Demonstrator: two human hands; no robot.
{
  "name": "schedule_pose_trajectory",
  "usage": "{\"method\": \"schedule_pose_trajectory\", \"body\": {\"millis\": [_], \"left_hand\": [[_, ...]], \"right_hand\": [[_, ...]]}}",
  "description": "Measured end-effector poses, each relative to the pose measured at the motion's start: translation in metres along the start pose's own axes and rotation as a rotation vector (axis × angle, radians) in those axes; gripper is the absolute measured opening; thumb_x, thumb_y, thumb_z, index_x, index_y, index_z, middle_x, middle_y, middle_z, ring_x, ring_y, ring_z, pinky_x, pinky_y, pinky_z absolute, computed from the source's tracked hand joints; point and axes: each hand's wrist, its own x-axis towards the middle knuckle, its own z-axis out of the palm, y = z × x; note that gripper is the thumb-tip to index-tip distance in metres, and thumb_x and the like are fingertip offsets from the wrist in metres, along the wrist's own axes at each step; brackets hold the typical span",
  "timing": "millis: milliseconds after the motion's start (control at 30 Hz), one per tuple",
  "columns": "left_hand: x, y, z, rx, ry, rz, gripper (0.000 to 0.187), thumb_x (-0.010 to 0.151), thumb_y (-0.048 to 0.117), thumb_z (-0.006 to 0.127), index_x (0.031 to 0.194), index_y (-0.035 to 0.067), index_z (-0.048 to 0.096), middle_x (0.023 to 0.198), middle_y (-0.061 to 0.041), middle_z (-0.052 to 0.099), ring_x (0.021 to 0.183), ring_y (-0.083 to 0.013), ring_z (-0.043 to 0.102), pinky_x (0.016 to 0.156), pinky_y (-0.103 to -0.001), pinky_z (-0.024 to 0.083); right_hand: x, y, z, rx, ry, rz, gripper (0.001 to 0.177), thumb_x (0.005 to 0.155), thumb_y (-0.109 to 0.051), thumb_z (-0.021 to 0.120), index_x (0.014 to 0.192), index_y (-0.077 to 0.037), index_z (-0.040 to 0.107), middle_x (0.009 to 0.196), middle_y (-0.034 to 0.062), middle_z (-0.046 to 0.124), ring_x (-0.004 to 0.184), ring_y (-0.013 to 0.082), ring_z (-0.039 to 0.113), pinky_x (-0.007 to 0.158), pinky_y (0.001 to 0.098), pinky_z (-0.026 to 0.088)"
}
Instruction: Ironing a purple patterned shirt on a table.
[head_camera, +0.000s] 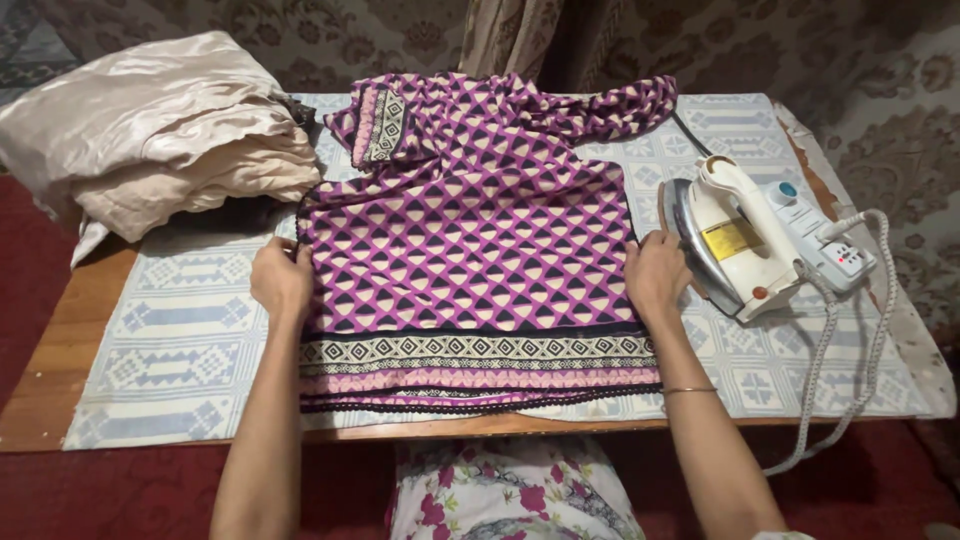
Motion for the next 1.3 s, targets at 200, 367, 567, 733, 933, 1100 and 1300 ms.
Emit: {"method": "schedule_pose_trajectory", "body": {"millis": [200,367,567,733,933,1100,1300], "left_hand": [[0.002,0.0,0.0,0.076,0.009,0.051,0.028,0.089,0.03,0.082,0.099,0.006,0.072,0.096,-0.019,0.072,0.09,-0.0426,0.069,0.077,-0.053,0.053],[-0.009,0.002,-0.013,0.103,0.066,0.109,0.03,0.086,0.027,0.083,0.101,0.005,0.07,0.095,-0.021,0.071,0.088,-0.0423,0.069,0.073,-0.053,0.052],[-0.064,0.064,-0.055,-0.04,-0.198,0.542,0.019,0.085,0.016,0.077,0.102,0.01,0.072,0.098,-0.014,0.073,0.087,-0.0315,0.07,0.075,-0.044,0.055],[-0.12,0.101,-0.086,-0.139,-0.747,0.762,0.02,0.085,0.029,0.079,0.094,0.012,0.073,0.089,-0.007,0.074,0.082,-0.0268,0.072,0.071,-0.041,0.056],[-0.149,0.069,-0.103,-0.218,-0.816,0.981,0.027,0.079,0.028,0.081,0.096,0.01,0.071,0.095,-0.009,0.069,0.091,-0.0304,0.067,0.077,-0.042,0.054],[-0.154,0.043,-0.097,-0.078,-0.661,1.168,0.035,0.079,0.024,0.077,0.107,0.006,0.064,0.101,-0.009,0.064,0.098,-0.0307,0.064,0.082,-0.042,0.052],[-0.174,0.025,-0.108,0.016,-0.553,1.255,0.03,0.083,0.015,0.063,0.111,0.005,0.061,0.107,-0.01,0.064,0.101,-0.0291,0.066,0.086,-0.041,0.054]], "right_hand": [[0.009,0.023,0.031,-0.051,-0.017,0.025,0.032,0.102,-0.025,0.066,0.118,0.002,0.062,0.115,0.0239,0.065,0.096,0.0443,0.067,0.079,0.061,0.05],[-0.012,0.005,-0.005,-0.153,0.149,-0.163,0.037,0.085,-0.014,0.065,0.118,0.002,0.061,0.112,0.023,0.065,0.093,0.0415,0.068,0.075,0.0561,0.052],[-0.072,-0.063,-0.045,0.323,-0.299,-0.41,0.021,0.102,-0.019,0.058,0.107,-0.003,0.071,0.101,0.0163,0.071,0.092,0.0281,0.07,0.08,0.0418,0.058],[-0.128,-0.117,-0.05,0.622,-0.394,-0.887,0.017,0.098,-0.022,0.066,0.104,-0.007,0.072,0.106,0.01,0.071,0.1,0.0257,0.069,0.088,0.039,0.056],[-0.148,-0.148,-0.062,0.646,-0.532,-1.182,0.035,0.084,-0.025,0.076,0.107,0.0,0.069,0.099,0.0162,0.068,0.095,0.0345,0.066,0.083,0.0442,0.053],[-0.161,-0.131,-0.036,0.498,-0.324,-1.269,0.031,0.081,-0.004,0.067,0.111,0.001,0.07,0.104,0.0112,0.069,0.095,0.0286,0.068,0.082,0.0376,0.057],[-0.173,-0.127,-0.052,0.478,-0.227,-1.317,0.029,0.081,-0.006,0.068,0.109,0.001,0.071,0.095,0.0087,0.068,0.085,0.0244,0.068,0.076,0.036,0.056]]}}
